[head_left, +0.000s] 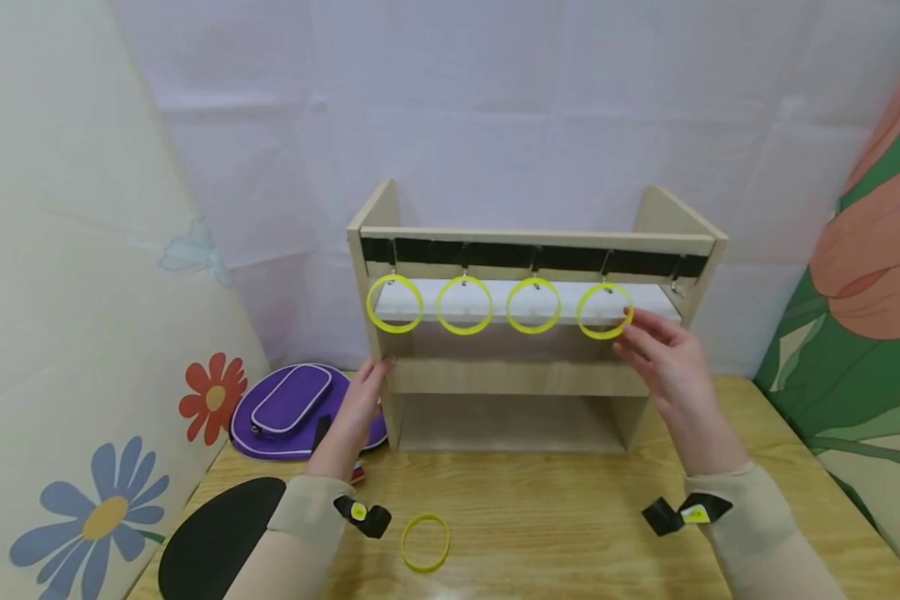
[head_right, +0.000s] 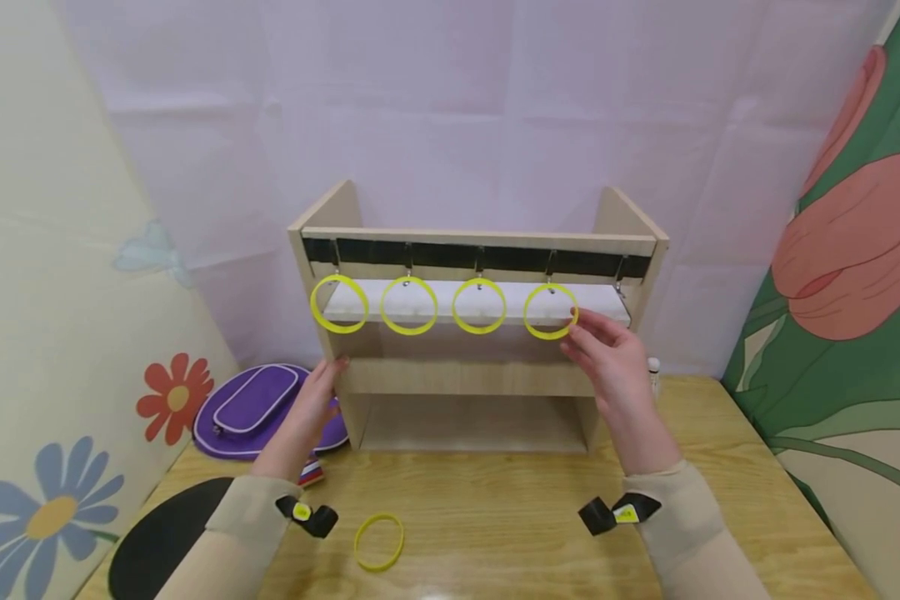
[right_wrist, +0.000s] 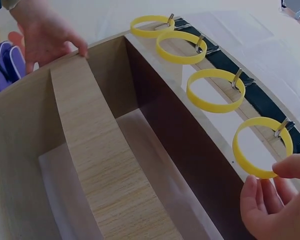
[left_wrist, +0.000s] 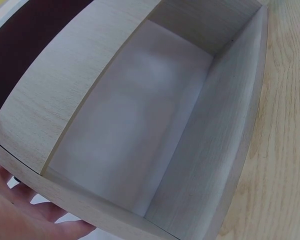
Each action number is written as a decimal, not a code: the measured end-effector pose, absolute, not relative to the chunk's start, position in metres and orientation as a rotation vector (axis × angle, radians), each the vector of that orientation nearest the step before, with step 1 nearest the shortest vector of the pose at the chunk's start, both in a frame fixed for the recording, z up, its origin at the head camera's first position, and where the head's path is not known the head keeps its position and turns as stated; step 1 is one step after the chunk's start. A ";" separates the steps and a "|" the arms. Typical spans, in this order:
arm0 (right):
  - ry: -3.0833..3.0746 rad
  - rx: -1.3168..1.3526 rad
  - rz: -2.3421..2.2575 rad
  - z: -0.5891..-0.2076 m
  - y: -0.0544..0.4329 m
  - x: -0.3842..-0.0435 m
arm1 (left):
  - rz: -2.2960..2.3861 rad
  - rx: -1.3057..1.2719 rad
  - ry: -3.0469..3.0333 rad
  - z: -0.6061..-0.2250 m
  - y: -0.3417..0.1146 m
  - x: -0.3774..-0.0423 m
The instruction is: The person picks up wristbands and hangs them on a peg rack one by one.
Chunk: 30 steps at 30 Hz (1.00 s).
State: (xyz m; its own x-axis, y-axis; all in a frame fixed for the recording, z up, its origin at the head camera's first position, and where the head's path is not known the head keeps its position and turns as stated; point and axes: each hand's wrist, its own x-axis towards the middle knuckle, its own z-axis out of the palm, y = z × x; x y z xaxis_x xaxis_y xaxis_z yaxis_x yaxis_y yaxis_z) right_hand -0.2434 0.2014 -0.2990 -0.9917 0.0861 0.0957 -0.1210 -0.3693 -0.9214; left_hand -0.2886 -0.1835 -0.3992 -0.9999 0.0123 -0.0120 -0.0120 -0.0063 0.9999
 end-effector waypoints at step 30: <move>-1.734 0.084 2.522 -0.321 0.195 -0.245 | 2.203 -0.016 2.227 -0.398 -0.182 -0.287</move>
